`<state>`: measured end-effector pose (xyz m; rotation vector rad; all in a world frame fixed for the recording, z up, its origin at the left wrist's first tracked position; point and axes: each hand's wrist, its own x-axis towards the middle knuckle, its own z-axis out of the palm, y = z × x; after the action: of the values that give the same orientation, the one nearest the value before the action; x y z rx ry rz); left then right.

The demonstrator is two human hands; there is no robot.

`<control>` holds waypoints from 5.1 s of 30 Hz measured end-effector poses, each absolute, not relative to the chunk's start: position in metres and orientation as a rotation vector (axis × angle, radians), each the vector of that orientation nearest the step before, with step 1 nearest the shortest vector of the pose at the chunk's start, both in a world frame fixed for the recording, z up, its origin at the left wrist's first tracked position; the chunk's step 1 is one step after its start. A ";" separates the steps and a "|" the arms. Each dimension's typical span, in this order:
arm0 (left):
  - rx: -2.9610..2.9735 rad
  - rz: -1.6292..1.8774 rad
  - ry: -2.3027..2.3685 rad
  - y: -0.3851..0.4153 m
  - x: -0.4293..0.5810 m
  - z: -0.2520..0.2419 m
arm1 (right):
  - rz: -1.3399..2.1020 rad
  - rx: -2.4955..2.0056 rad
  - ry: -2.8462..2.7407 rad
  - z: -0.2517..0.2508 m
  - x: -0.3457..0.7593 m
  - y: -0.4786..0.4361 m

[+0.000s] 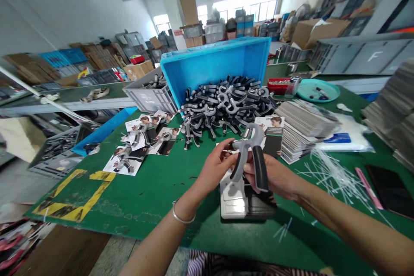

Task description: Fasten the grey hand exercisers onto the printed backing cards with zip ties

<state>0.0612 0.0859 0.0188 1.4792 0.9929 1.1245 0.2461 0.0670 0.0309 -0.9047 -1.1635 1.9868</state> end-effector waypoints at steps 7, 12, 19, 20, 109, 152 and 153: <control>1.542 1.243 0.948 0.093 0.057 0.019 | 2.106 -0.763 -1.265 0.033 0.254 0.073; 1.777 1.148 1.153 0.105 0.041 0.002 | 2.082 -0.864 -1.231 0.021 0.270 0.093; 2.052 0.885 1.245 0.128 0.029 -0.019 | 1.732 -1.116 -1.409 0.006 0.289 0.102; 2.086 0.857 1.249 0.125 0.029 -0.020 | 1.709 -1.148 -1.480 0.003 0.290 0.099; 2.628 0.907 1.062 0.053 0.077 -0.028 | 0.656 -1.200 -1.721 -0.048 0.240 0.093; 2.294 0.684 1.523 0.068 0.035 -0.022 | 1.033 -1.230 -1.824 -0.019 0.244 0.108; 2.292 0.691 1.501 0.073 0.041 -0.020 | 0.971 -1.228 -1.868 -0.018 0.247 0.112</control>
<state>0.0407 0.0729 -0.0203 2.2917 1.5012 0.6912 0.2467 0.1117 -0.0179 -1.2282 -1.8678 0.9711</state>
